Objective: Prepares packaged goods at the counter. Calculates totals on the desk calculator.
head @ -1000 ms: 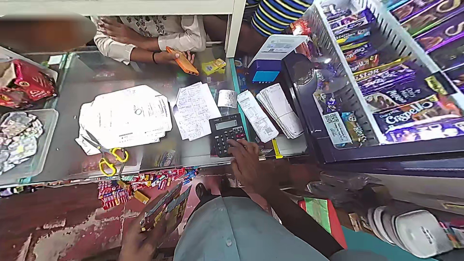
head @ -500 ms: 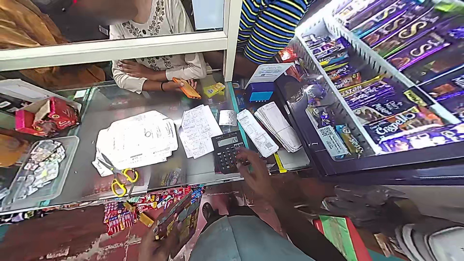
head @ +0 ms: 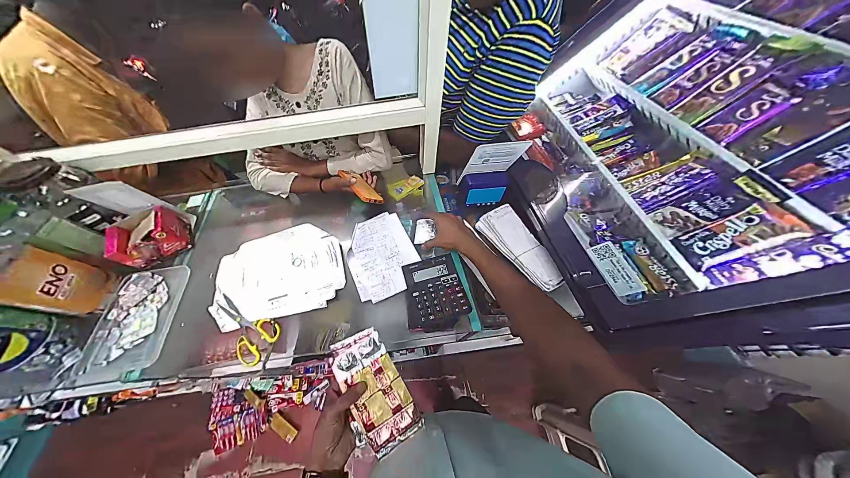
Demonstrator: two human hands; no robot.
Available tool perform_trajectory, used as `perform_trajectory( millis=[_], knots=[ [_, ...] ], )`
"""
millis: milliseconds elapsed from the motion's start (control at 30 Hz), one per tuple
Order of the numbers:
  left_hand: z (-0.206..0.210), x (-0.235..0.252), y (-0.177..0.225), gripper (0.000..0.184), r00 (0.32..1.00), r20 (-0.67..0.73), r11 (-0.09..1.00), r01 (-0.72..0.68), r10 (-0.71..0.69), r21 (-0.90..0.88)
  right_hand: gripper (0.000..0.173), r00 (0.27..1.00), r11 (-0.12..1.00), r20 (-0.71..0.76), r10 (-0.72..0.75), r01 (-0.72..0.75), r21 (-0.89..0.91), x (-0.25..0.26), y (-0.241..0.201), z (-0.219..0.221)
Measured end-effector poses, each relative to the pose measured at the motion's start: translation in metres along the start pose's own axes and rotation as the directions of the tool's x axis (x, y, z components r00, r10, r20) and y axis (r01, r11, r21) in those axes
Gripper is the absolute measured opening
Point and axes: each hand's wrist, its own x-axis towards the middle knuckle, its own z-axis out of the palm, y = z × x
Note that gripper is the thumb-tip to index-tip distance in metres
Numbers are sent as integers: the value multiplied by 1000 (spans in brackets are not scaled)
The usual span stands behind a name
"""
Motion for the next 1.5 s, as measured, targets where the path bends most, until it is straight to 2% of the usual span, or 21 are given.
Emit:
perform_trajectory(
  millis=[67,233,400,500,600,667,733,767,800,833,867,933,967,1000,1100,1200,1233,1300,1367,1433,1500],
  knots=[
    [0,-3,-4,58,1000,-2,998,13,-13,65,87,1000,1000,-20,-13,13,18,6,7,3],
    [0,-6,-1,50,998,-57,997,-23,27,67,87,997,986,-77,-24,37,161,-2,8,-1],
    [0,-3,9,50,992,-107,996,-56,63,71,86,995,992,-88,-47,57,113,-6,12,4],
    [4,1,10,42,994,-76,994,-66,73,91,81,942,960,-334,-39,128,248,-29,8,3],
    [6,-3,16,45,995,-80,995,-47,55,91,85,867,838,-495,59,226,496,-77,-17,3],
    [13,3,16,53,995,-87,993,-49,58,103,76,888,693,-419,190,181,698,-121,-27,-1],
    [15,11,11,82,987,-36,972,-150,159,180,66,910,507,-292,293,111,854,-149,-36,7],
    [13,16,9,104,974,10,938,-222,228,266,63,936,421,-206,285,71,904,-160,-43,14],
    [12,21,8,118,952,54,891,-302,302,338,61,961,350,-133,240,43,936,-168,-49,22],
    [11,25,6,119,924,98,840,-377,369,390,60,980,303,-77,182,19,953,-176,-57,29],
    [10,25,3,104,894,142,788,-443,425,429,61,991,262,-44,126,9,965,-182,-65,36],
    [14,27,2,39,854,197,711,-513,483,482,57,999,245,-30,41,19,969,-191,-82,44],
    [16,28,4,23,853,245,686,-518,462,510,54,1000,258,-29,10,26,966,-194,-90,49],
    [18,29,6,21,852,274,673,-521,446,526,54,1000,264,-26,-17,30,964,-196,-97,54],
    [26,31,8,29,876,223,727,-480,427,491,55,998,214,-48,-40,56,975,-199,-113,66],
    [32,45,18,74,873,198,725,-482,446,493,66,995,140,-75,64,65,988,-195,-110,60],
    [33,55,23,81,859,207,698,-504,469,508,74,994,126,-68,88,57,990,-193,-106,56],
    [40,78,30,85,828,266,646,-553,493,525,82,991,126,-65,119,49,991,-190,-96,45],
    [49,101,41,81,837,337,637,-547,431,543,80,989,145,-70,127,52,988,-188,-90,40],
    [52,124,48,77,843,379,520,-534,381,666,80,990,165,-71,118,51,985,-188,-88,38],
    [55,137,50,71,831,371,227,-490,415,842,82,990,185,-83,114,61,981,-189,-87,39]
  ],
)
